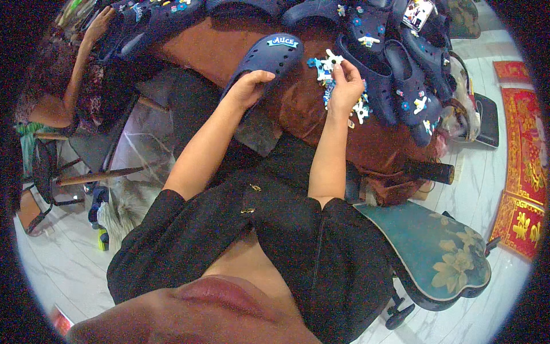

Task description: Attach decorative charms and pieces to blue clogs.

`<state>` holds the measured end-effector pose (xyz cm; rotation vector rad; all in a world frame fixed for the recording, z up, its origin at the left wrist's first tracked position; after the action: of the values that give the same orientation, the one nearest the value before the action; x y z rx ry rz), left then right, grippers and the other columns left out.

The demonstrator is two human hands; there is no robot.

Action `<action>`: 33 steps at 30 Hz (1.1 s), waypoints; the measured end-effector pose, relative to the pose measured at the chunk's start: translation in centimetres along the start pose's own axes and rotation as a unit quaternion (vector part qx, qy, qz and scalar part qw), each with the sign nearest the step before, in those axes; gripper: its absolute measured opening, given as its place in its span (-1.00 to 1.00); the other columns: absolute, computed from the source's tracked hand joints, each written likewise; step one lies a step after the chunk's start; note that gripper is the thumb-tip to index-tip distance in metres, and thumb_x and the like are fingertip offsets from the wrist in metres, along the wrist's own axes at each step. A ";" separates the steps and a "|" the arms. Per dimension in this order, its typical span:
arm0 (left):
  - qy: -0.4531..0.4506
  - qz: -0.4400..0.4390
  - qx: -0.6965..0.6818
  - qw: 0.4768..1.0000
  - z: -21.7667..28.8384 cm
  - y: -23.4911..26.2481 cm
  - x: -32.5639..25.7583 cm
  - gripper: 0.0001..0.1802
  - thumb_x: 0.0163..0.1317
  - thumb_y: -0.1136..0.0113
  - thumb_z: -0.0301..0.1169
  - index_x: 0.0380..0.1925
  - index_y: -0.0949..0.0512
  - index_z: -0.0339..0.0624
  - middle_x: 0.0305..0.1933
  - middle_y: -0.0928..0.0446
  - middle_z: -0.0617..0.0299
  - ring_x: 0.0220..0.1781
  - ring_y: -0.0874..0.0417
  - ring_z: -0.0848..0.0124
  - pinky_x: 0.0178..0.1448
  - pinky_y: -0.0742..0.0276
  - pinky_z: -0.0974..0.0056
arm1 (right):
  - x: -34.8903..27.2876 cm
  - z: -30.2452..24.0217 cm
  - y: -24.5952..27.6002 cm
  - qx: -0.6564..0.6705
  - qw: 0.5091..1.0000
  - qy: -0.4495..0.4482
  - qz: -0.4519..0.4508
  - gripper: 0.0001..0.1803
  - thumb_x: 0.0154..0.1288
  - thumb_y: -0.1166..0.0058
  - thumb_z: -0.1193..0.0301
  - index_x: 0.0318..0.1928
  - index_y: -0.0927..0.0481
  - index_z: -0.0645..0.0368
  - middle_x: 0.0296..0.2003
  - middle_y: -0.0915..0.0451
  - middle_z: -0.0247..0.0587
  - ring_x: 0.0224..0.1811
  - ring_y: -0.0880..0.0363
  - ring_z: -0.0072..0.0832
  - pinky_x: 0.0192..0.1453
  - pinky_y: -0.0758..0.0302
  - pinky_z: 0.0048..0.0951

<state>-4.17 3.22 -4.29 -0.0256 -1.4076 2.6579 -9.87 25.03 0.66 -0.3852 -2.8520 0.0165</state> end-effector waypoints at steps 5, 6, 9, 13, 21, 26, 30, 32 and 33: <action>0.014 0.007 0.004 1.000 0.1 0.1 -0.2 -0.54 0.03 -0.27 -0.60 0.02 -0.57 -0.28 0.02 -0.60 0.18 0.09 -0.58 0.35 0.29 -0.43 0.24 | -0.1 -0.2 -0.1 -0.049 0.997 0.054 0.001 -0.74 0.29 -0.26 0.57 -0.02 -0.65 0.38 -0.17 -0.70 -0.17 -0.23 -0.66 -0.53 -0.13 -0.58 -0.52; 0.017 0.013 0.004 1.000 0.1 0.2 -0.3 -0.53 0.02 -0.27 -0.60 0.02 -0.56 -0.28 0.02 -0.60 0.18 0.09 -0.58 0.35 0.29 -0.43 0.24 | -0.1 -0.2 0.0 -0.057 0.997 0.051 0.007 -0.74 0.29 -0.26 0.57 -0.02 -0.65 0.38 -0.17 -0.70 -0.17 -0.23 -0.66 -0.53 -0.13 -0.58 -0.52; 0.019 0.021 0.004 1.000 0.2 0.2 -0.3 -0.52 0.02 -0.27 -0.61 0.03 -0.56 -0.28 0.02 -0.60 0.18 0.09 -0.58 0.35 0.29 -0.42 0.25 | -0.4 -1.2 0.1 -0.256 0.957 0.135 0.029 -0.78 0.26 -0.25 0.53 -0.08 -0.68 0.29 -0.19 -0.70 -0.19 -0.19 -0.65 -0.42 -0.06 -0.55 -0.40; -0.004 0.036 0.061 0.997 0.3 0.3 -0.3 -0.51 0.04 -0.25 -0.50 0.06 -0.56 -0.29 0.03 -0.64 0.12 0.06 -0.65 0.25 0.28 -0.50 0.14 | -1.4 -2.2 -0.9 -0.415 0.851 0.321 0.009 -0.81 0.18 -0.21 0.53 -0.16 -0.70 0.19 -0.21 -0.64 -0.15 -0.11 -0.56 -0.20 0.04 -0.47 -0.20; 0.025 0.018 -0.005 1.000 -0.2 0.5 -0.1 -0.54 0.02 -0.28 -0.62 0.01 -0.55 -0.28 -0.02 -0.60 0.18 0.04 -0.59 0.36 0.24 -0.45 0.26 | -2.2 -0.8 -0.8 -0.446 0.833 0.317 -0.083 -0.80 0.07 -0.22 0.58 -0.23 -0.70 0.15 -0.20 -0.61 -0.17 -0.04 -0.50 -0.14 0.12 -0.44 -0.18; 0.013 0.014 0.007 1.000 0.1 0.4 -0.2 -0.54 0.03 -0.29 -0.60 0.01 -0.55 -0.28 -0.04 -0.60 0.19 0.02 -0.59 0.37 0.21 -0.48 0.25 | -2.7 -1.1 -1.1 -0.483 0.802 0.331 -0.116 -0.77 0.01 -0.23 0.57 -0.24 -0.70 0.14 -0.19 -0.60 -0.18 0.01 -0.46 -0.14 0.17 -0.40 -0.15; 0.025 0.019 0.009 0.999 0.1 0.0 -0.5 -0.49 0.03 -0.29 -0.57 0.07 -0.52 -0.30 0.04 -0.58 0.16 0.08 -0.58 0.33 0.27 -0.45 0.22 | -2.1 -1.4 -2.1 -0.467 0.806 0.347 -0.111 -0.76 0.04 -0.26 0.52 -0.20 -0.71 0.11 -0.16 -0.60 -0.24 0.00 -0.46 -0.15 0.15 -0.41 -0.15; 0.025 0.027 0.017 0.999 0.3 -0.1 -0.7 -0.46 0.03 -0.29 -0.57 0.10 -0.51 -0.30 0.07 -0.58 0.15 0.10 -0.57 0.31 0.29 -0.44 0.22 | -1.5 -1.2 -3.0 -0.465 0.808 0.344 -0.113 -0.75 0.05 -0.28 0.51 -0.18 -0.71 0.09 -0.14 -0.60 -0.27 0.01 -0.46 -0.16 0.14 -0.41 -0.14; 0.022 0.020 0.008 1.000 0.4 -0.3 -0.7 -0.44 0.03 -0.29 -0.57 0.12 -0.50 -0.31 0.10 -0.56 0.15 0.14 -0.56 0.30 0.32 -0.42 0.20 | -1.3 -0.9 -3.7 -0.481 0.796 0.348 -0.122 -0.74 0.07 -0.28 0.49 -0.16 -0.72 0.06 -0.14 -0.61 -0.28 0.02 -0.47 -0.16 0.13 -0.42 -0.14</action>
<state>-3.47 2.98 -3.91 -0.1129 -1.3863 2.6837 -9.36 21.14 1.33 -0.1292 -1.9250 -1.3510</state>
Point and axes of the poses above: each hand's wrist, its own x-axis towards the middle knuckle, its own y-axis out of the back of the hand, z = x × y, the point moved 4 cm from there along x, towards the middle knuckle
